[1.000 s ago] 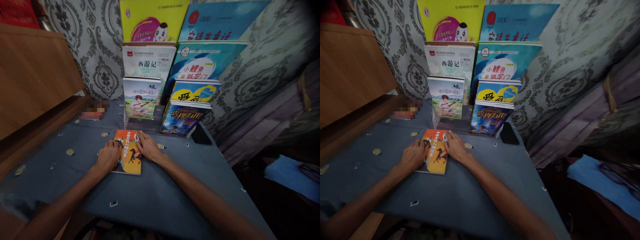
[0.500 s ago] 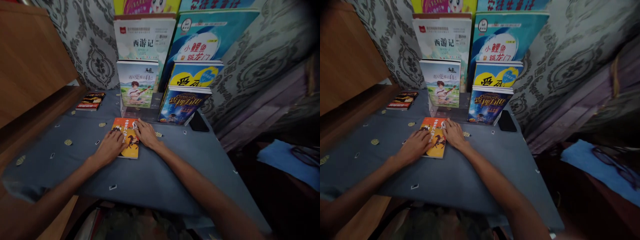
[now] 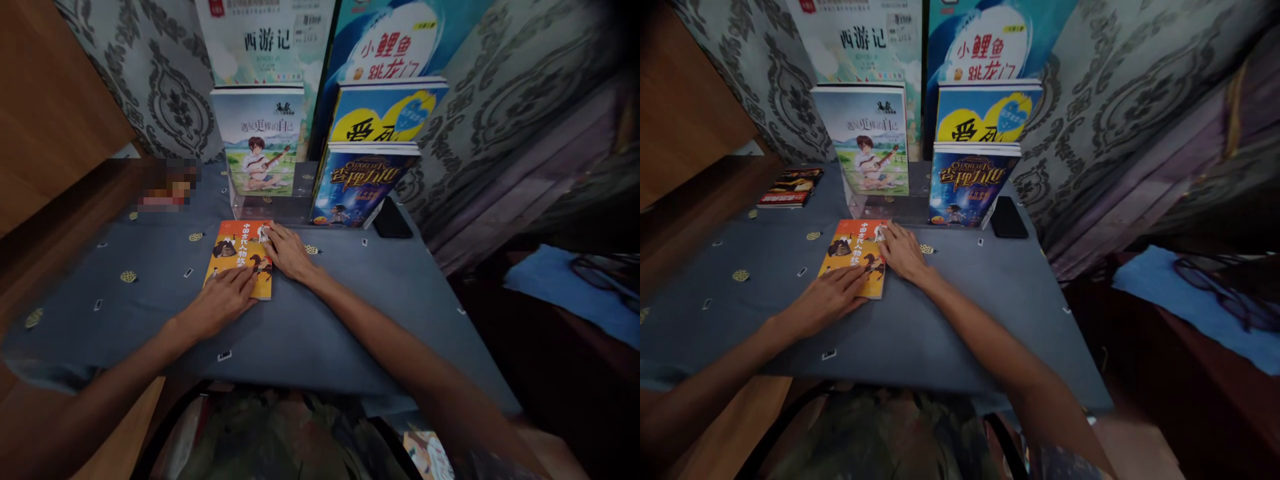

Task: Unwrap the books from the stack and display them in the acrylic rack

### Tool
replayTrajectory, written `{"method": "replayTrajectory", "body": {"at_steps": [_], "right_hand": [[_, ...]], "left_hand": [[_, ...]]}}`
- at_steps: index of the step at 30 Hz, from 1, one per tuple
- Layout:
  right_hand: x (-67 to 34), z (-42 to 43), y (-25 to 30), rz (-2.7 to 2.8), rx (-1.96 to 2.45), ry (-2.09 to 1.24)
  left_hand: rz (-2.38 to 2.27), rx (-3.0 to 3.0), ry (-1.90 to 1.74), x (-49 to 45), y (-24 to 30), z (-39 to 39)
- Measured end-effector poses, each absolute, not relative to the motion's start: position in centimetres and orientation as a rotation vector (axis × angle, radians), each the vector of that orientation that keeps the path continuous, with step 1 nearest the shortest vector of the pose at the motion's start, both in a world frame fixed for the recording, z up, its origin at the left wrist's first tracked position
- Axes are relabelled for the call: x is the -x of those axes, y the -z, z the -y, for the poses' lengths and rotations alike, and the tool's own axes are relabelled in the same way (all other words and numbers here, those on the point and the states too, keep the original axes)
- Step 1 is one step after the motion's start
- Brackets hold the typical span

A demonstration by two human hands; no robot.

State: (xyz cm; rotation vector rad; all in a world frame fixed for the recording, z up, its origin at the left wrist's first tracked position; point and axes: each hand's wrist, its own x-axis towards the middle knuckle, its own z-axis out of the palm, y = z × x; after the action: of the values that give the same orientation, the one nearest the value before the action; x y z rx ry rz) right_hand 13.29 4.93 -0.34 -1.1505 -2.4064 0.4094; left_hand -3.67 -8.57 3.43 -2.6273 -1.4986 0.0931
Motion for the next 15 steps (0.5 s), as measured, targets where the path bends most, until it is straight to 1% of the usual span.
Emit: {"method": "replayTrajectory", "body": {"at_steps": [8, 15], "right_hand": [[-15.3, -2.5, 1.2, 2.399, 0.993, -0.460], [-17.3, 0.2, 1.0, 2.359, 0.784, -0.605]], "left_hand": [[1.442, 2.675, -0.064, 3.8, -3.6, 8.3], [1.433, 2.739, -0.027, 4.1, -4.3, 7.9]]}}
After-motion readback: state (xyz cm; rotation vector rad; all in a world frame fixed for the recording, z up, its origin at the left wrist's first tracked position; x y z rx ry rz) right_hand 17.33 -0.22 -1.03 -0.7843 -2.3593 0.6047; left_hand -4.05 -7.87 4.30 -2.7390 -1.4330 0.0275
